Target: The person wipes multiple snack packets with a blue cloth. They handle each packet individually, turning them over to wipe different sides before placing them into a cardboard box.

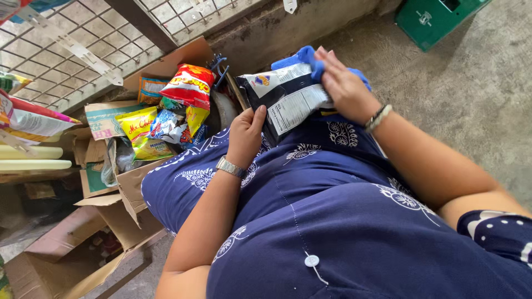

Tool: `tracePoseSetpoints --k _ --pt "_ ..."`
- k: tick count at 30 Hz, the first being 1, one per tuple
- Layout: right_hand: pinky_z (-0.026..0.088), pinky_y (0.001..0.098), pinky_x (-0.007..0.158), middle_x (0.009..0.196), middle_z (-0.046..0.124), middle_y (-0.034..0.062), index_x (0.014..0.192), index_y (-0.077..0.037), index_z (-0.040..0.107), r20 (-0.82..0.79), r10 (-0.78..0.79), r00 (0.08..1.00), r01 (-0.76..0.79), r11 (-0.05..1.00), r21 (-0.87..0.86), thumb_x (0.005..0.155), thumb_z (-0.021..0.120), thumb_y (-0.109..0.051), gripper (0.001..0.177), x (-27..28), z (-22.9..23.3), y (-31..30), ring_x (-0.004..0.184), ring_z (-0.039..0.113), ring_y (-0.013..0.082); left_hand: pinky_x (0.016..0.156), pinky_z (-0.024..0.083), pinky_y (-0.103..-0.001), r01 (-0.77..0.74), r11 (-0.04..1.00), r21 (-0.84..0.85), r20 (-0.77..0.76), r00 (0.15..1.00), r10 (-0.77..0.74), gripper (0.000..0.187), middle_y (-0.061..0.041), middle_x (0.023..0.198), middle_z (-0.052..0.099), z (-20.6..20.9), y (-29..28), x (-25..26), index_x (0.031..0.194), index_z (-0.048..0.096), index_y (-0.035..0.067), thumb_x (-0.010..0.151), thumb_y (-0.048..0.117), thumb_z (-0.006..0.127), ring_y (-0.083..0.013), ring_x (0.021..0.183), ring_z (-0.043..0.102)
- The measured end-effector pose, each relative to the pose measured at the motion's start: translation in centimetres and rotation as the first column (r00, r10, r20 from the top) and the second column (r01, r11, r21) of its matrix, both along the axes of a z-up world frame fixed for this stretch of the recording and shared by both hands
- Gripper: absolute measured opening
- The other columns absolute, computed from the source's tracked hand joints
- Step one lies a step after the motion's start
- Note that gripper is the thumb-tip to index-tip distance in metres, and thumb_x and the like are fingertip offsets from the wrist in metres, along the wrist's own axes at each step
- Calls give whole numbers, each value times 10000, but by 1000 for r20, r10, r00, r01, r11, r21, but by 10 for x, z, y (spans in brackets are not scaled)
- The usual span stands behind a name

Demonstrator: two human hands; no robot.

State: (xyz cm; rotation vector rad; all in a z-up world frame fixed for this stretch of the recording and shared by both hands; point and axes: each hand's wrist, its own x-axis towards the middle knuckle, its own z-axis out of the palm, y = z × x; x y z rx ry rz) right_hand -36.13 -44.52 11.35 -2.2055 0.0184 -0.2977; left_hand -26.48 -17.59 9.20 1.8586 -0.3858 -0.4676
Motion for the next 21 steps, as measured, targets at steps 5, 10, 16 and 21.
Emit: tracePoseSetpoints --k 5,10,16,21 --pt "221 426 1268 1647 360 212 1554 -6 410 11 277 961 -276 960 -48 1062 459 -219 539 -24 42 38 1570 285 345 542 395 -325 4 1000 15 155 988 -6 447 -33 620 476 -10 -9 -5 737 525 36 1064 331 599 -110 592 419" --pt "157 533 1242 1670 319 214 1580 -14 363 45 430 902 -403 875 -268 1060 462 -268 587 -12 53 62 1561 235 368 588 461 -342 96 995 -40 96 991 -92 388 -77 690 595 -11 -7 -6 784 532 47 1051 328 534 -145 621 526" --pt "104 615 1249 1682 317 94 1612 -169 371 -162 -13 987 -75 851 -521 1110 368 -272 513 20 8 10 1585 196 372 605 406 -397 206 972 117 355 905 -235 468 -168 723 532 -18 7 -3 735 500 -9 1066 299 620 -241 630 478" --pt "108 509 1237 1676 279 131 1598 -91 325 -220 34 975 -14 996 89 1089 313 -248 533 6 -40 -33 1558 124 390 635 430 -420 112 977 179 99 987 -131 484 -237 747 554 -36 22 11 789 532 -28 1065 362 614 -287 689 494"
